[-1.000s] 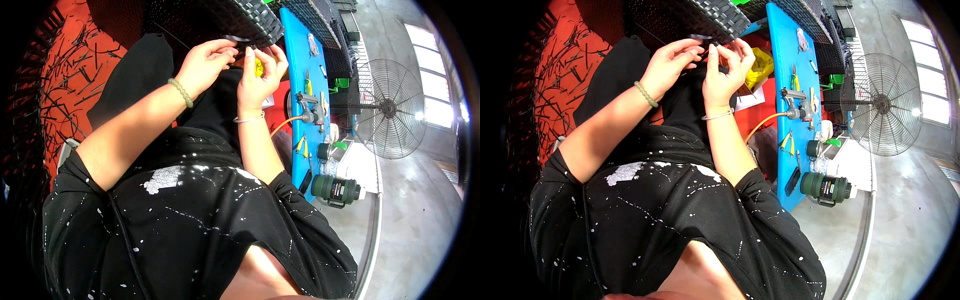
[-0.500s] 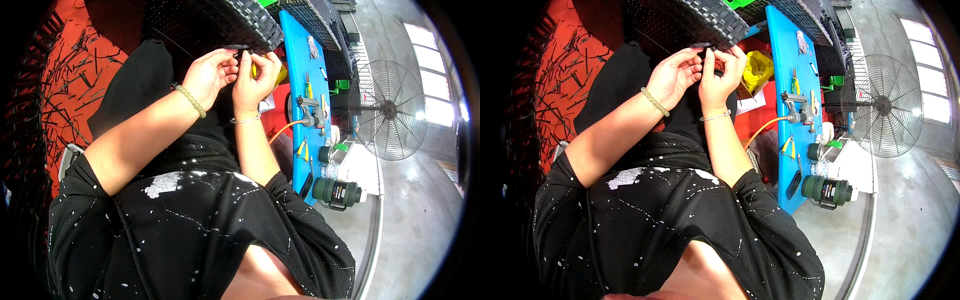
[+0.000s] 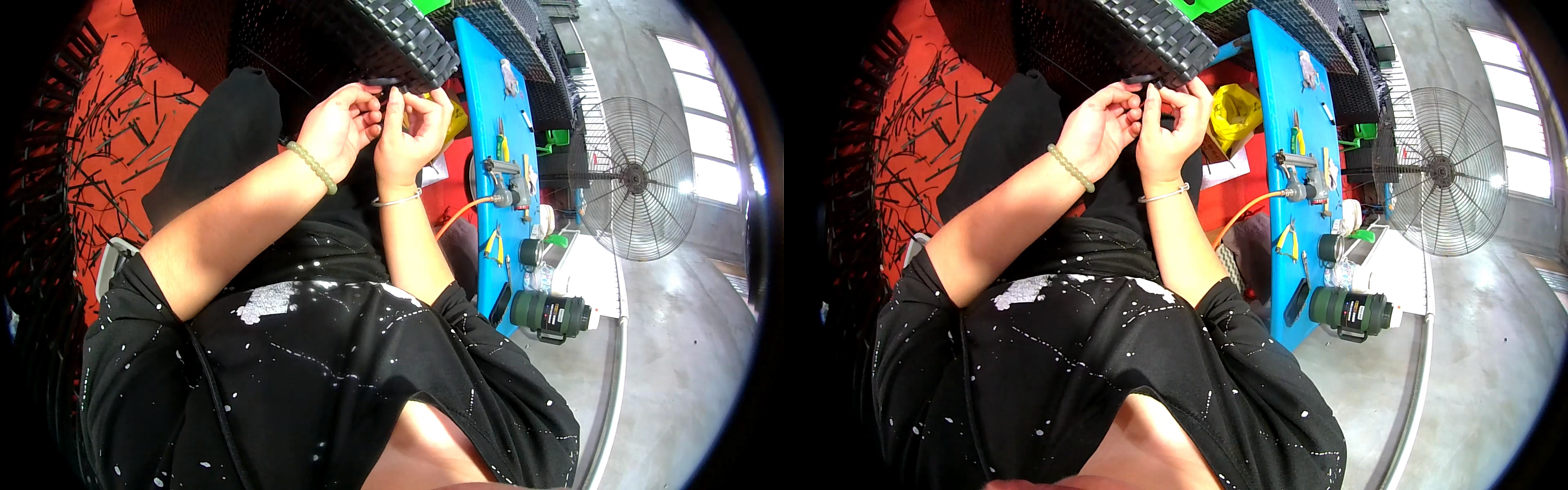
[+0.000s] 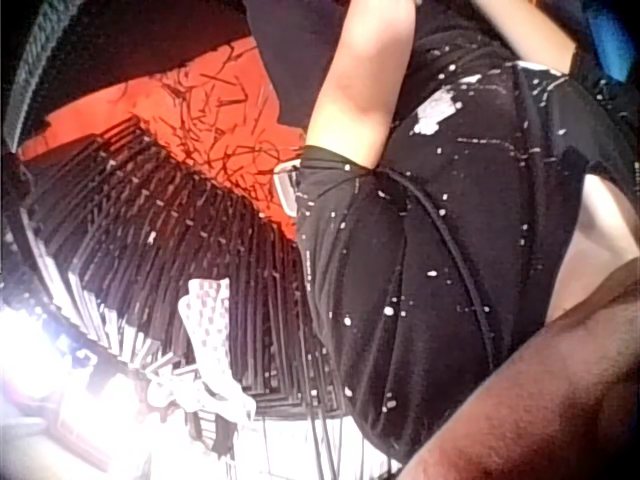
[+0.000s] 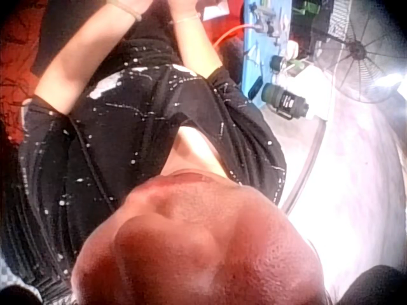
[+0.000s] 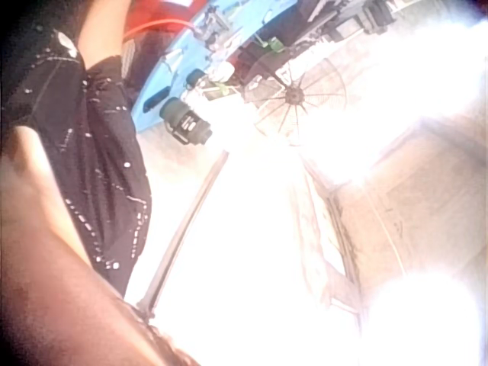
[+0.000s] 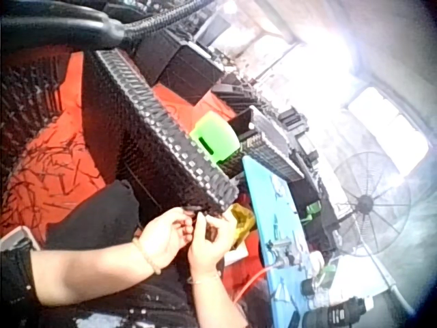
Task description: The person weaves black plastic strips into the frame of a wicker chair while sitting on the floor. They thread the strips through the existing weave and use a staple gun to secure the ends of the strips to the chair frame.
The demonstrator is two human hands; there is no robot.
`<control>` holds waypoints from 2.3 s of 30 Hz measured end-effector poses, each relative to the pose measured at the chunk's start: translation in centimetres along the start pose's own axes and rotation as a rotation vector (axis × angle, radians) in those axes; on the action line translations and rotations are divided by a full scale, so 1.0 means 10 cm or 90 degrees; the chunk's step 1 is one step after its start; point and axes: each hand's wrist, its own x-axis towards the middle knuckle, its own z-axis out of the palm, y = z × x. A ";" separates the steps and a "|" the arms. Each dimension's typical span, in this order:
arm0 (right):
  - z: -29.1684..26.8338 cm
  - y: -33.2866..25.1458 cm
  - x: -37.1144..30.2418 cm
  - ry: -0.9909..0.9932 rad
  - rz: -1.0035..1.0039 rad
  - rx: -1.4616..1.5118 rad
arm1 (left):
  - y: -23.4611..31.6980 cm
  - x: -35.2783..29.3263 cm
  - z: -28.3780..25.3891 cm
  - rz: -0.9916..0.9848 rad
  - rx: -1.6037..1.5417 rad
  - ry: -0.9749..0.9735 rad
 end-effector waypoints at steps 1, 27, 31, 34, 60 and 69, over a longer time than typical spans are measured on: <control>-0.01 0.02 0.00 -0.003 -0.014 -0.021 | 0.00 0.00 0.00 -0.003 -0.003 -0.002; -0.09 0.03 0.06 0.003 -0.098 -0.119 | 0.02 -0.10 0.16 -0.025 -0.059 0.009; -0.06 -0.02 0.03 0.001 -0.073 -0.097 | 0.03 -0.06 0.10 -0.034 -0.073 0.001; -0.03 -0.07 0.01 0.000 -0.020 -0.067 | 0.03 -0.05 0.08 -0.040 -0.079 -0.006; -0.02 -0.06 -0.08 -0.004 0.007 -0.092 | 0.03 -0.24 0.24 0.079 0.219 -0.004; -0.03 -0.09 -0.06 -0.028 -0.028 -0.147 | -0.03 -0.12 0.07 0.124 0.220 0.017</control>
